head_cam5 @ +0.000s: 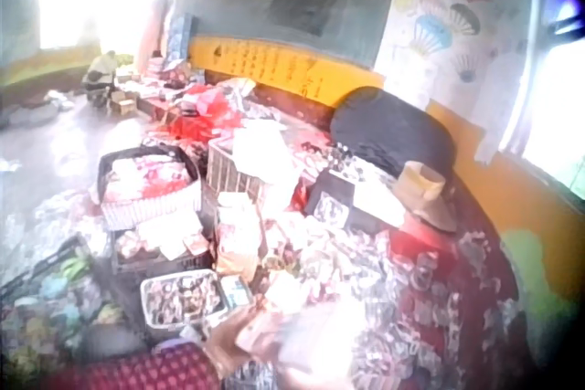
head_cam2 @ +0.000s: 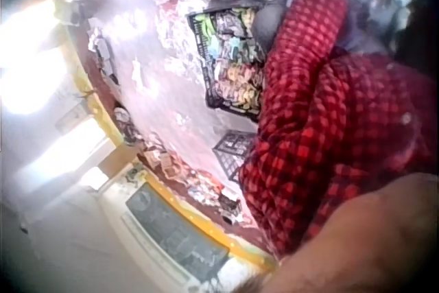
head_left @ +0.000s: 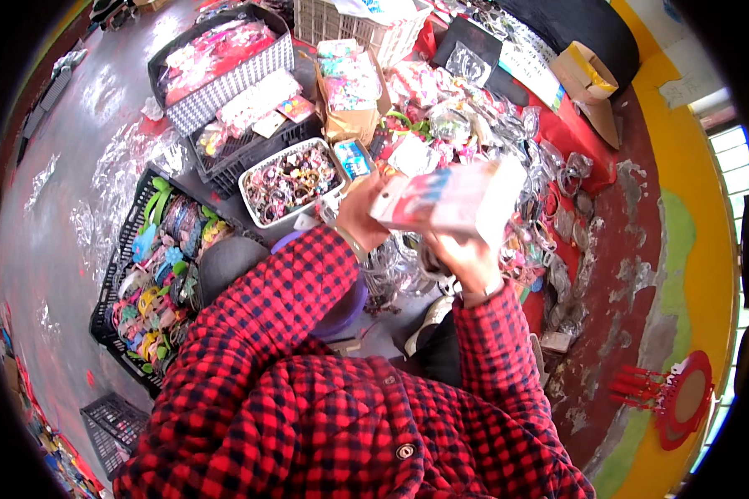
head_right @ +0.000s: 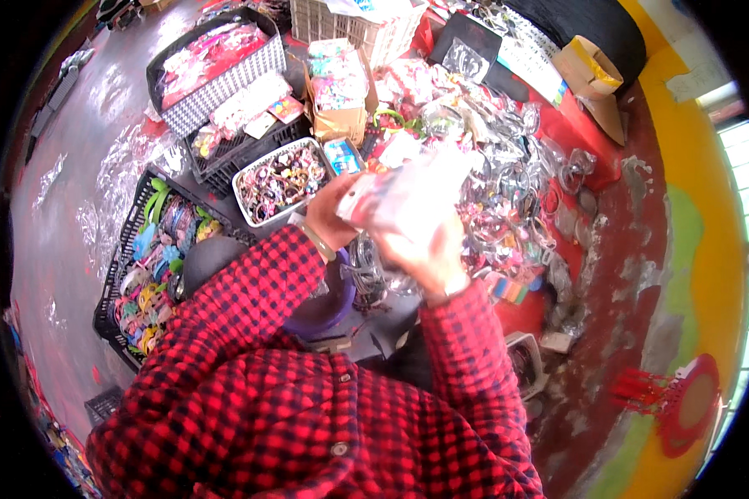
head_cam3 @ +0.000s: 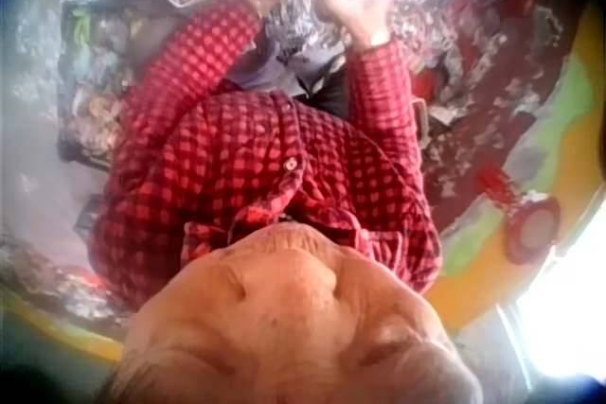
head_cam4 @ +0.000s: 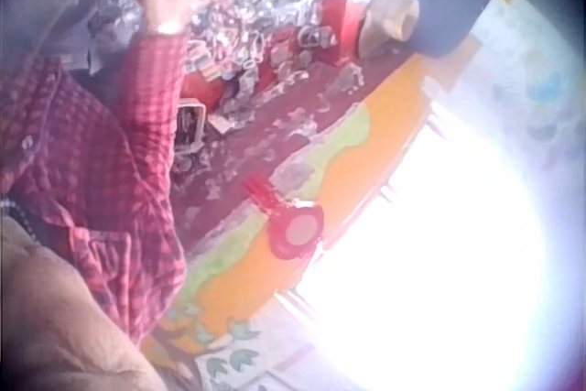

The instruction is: The person sits on the floor surrounded by piles of merchandise and sorts through various items. They pick up and examine a black object, a blue plastic container, and a white box, placing them back into the pile or into a basket.

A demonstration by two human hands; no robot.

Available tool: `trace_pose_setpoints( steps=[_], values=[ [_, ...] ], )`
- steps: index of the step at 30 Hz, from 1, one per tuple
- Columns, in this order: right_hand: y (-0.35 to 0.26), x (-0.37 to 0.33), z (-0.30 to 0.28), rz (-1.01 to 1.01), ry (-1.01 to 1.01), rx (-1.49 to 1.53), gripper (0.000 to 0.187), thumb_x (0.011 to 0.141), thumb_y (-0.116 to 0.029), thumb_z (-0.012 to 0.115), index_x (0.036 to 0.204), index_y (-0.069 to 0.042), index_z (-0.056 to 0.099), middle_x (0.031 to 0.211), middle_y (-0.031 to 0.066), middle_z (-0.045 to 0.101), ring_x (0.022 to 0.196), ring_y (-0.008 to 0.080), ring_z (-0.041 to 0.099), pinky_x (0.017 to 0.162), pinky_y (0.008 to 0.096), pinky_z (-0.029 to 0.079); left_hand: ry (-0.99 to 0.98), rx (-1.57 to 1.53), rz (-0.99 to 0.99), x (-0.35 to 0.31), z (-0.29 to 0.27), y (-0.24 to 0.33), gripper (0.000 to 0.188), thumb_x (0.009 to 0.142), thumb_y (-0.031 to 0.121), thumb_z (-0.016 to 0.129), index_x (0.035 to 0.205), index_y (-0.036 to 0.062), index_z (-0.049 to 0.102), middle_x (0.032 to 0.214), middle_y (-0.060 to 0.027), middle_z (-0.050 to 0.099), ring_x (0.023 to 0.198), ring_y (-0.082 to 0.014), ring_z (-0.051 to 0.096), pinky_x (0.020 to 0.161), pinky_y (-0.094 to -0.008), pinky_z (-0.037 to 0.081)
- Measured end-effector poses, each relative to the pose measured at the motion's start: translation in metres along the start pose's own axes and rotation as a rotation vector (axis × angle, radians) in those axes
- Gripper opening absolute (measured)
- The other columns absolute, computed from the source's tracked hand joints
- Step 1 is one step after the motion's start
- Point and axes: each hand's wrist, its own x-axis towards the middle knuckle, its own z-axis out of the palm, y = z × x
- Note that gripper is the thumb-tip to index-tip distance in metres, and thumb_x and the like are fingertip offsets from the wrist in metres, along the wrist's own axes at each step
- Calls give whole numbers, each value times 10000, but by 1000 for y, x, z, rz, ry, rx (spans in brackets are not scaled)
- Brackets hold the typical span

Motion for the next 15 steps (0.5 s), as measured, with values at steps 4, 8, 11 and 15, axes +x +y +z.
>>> trace_pose_setpoints(
  steps=[4,8,11,15],
  values=[
    [12,8,-7,-205,-82,-215,312,670,-144,676,921,11,575,868,65,600,770,145,571,683,269,461,-14,-2,22,1,-1,0,397,822,86,527,1171,-54,399,1107,-134,533,1048,-167,496,892,-297,401],
    [20,8,0,-20,78,22,370,684,-172,689,964,13,534,856,43,581,715,108,535,642,241,438,86,-796,-150,2,8,6,409,859,163,454,1174,-89,385,1165,-168,485,1066,-233,480,902,-327,392],
    [12,10,-11,170,135,144,475,711,-249,686,1055,-2,470,907,53,539,747,105,491,591,228,401,207,-1034,-268,9,6,3,396,859,206,421,1102,-106,429,1101,-191,505,983,-270,516,856,-350,418],
    [49,23,-28,159,348,444,352,778,-192,609,1058,-36,462,927,38,526,845,124,507,742,263,402,219,-929,-263,11,5,10,263,834,127,423,1019,-47,494,993,-164,555,915,-239,544,817,-323,438]
  ],
)
